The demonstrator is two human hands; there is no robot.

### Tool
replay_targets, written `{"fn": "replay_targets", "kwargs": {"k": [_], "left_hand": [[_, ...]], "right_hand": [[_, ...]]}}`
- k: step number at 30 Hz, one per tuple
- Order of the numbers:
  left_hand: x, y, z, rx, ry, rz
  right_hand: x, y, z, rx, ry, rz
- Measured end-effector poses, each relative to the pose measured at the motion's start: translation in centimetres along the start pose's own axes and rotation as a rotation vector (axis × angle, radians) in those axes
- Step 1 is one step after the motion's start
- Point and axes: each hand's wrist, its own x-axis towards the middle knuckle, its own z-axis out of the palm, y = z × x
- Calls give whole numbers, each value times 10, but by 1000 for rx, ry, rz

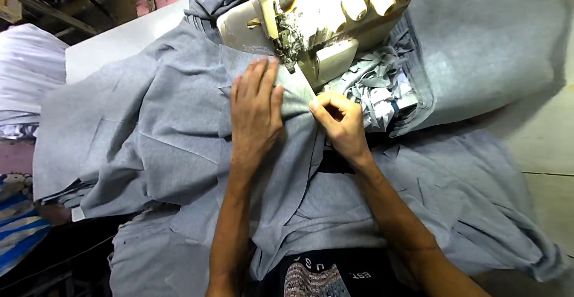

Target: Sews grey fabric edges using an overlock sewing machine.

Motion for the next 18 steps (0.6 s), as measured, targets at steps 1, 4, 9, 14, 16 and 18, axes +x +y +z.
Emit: {"fn": "replay_targets", "kwargs": {"k": [1,4,9,14,16,18], "left_hand": [[-6,-5,-3,-71,36,-75],[-34,-29,-1,-354,173,-381],[-52,-41,-1,-574,272,-475],[-50,-45,-10,-456,399,-447],[-52,-46,-8,-385,333,-464],[-54,-46,-8,-282,248,-501]], "right_hand": [[-3,-1,1,-3,0,8],[-16,-4,5,-18,-8,38],[-31,-5,9,-51,46,49],[-33,-8,10,-81,56,18],[-32,-7,11,-86,61,22],[-33,-6,12,-64,59,30]]}}
